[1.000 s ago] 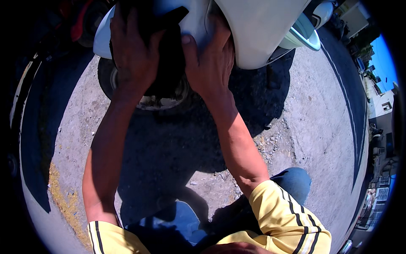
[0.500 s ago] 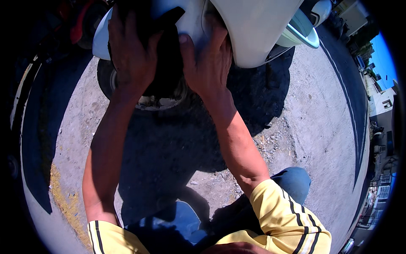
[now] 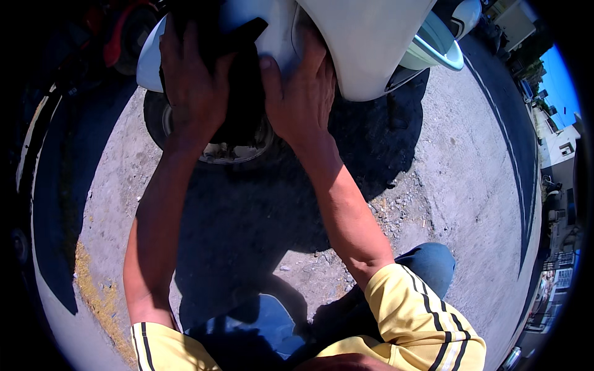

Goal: The person kneels and wipes the front fairing and wheel area of a white scooter with a black cloth, then stands to wipe the seat and handlebars. They open the seat to wipe the storage compartment interior before closing it.

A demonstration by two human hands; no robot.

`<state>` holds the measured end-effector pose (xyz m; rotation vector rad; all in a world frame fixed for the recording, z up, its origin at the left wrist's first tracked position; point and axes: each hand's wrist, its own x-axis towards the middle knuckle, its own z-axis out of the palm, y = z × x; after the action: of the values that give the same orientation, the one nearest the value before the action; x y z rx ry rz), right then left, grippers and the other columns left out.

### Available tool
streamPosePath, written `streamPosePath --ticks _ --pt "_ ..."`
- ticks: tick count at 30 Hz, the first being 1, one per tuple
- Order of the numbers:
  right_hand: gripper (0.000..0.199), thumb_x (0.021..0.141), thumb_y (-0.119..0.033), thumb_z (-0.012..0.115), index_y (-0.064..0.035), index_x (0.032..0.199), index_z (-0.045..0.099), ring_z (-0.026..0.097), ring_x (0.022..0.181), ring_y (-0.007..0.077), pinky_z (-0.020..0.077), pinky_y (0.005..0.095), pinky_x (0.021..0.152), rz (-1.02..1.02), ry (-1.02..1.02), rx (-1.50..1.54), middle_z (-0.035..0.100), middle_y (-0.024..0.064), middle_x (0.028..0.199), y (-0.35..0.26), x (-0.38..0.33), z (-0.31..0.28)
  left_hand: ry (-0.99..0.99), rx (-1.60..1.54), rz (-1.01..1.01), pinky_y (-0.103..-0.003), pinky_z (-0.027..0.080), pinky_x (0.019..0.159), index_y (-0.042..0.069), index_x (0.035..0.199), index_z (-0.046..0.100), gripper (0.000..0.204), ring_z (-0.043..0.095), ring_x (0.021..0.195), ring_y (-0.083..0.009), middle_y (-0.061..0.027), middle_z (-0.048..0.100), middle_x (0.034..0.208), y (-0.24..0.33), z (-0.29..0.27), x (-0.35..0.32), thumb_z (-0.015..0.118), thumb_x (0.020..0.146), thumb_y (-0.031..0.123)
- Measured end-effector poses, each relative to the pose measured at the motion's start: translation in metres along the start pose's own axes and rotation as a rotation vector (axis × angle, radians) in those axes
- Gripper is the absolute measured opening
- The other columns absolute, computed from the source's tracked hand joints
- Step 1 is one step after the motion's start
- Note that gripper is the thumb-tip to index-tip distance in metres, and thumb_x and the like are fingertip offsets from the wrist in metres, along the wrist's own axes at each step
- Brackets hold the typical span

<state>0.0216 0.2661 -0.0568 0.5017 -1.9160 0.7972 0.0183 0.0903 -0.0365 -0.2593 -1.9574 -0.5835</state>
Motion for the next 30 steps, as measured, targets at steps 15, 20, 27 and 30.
streamPosePath --ticks 15,20,27,30 --pt "0.070 0.100 -0.030 0.063 -0.0010 0.155 0.032 0.047 0.133 0.0487 0.0348 0.0562 0.111 0.155 0.002 0.068 0.047 0.0306 0.147 -0.009 -0.015 -0.003 -0.001 0.038 0.054 -0.053 0.030 0.124 -0.002 0.155 0.042 0.073 0.033 0.151 -0.0483 -0.0303 0.032 0.165 -0.001 -0.001 -0.003 0.071 0.098 0.033" --pt "0.070 0.098 -0.033 0.060 0.0002 0.155 0.039 0.041 0.141 0.0485 0.0234 0.0571 0.122 0.413 0.116 0.094 0.045 0.0297 0.153 -0.016 0.006 0.015 -0.013 0.032 0.030 -0.052 0.030 0.125 -0.002 0.157 0.041 0.072 0.031 0.153 -0.0474 -0.0300 0.031 0.166 0.000 0.000 -0.001 0.068 0.101 0.035" --pt "0.066 0.099 -0.039 0.059 0.0051 0.148 0.053 0.039 0.146 0.0489 0.0191 0.0513 0.125 0.693 -0.007 0.253 0.049 0.0316 0.155 -0.022 0.029 0.002 -0.017 0.024 0.030 -0.055 0.033 0.122 -0.001 0.152 0.047 0.074 0.037 0.147 -0.0487 -0.0293 0.034 0.162 0.001 -0.002 -0.004 0.081 0.090 0.022" --pt "0.067 0.098 -0.039 0.059 0.0048 0.148 0.053 0.039 0.147 0.0487 0.0212 0.0506 0.125 0.653 0.024 0.289 0.048 0.0316 0.156 -0.022 0.030 0.002 -0.009 0.031 0.034 -0.055 0.034 0.121 -0.001 0.151 0.047 0.073 0.038 0.146 -0.0490 -0.0292 0.035 0.161 0.004 -0.004 -0.001 0.081 0.090 0.021"
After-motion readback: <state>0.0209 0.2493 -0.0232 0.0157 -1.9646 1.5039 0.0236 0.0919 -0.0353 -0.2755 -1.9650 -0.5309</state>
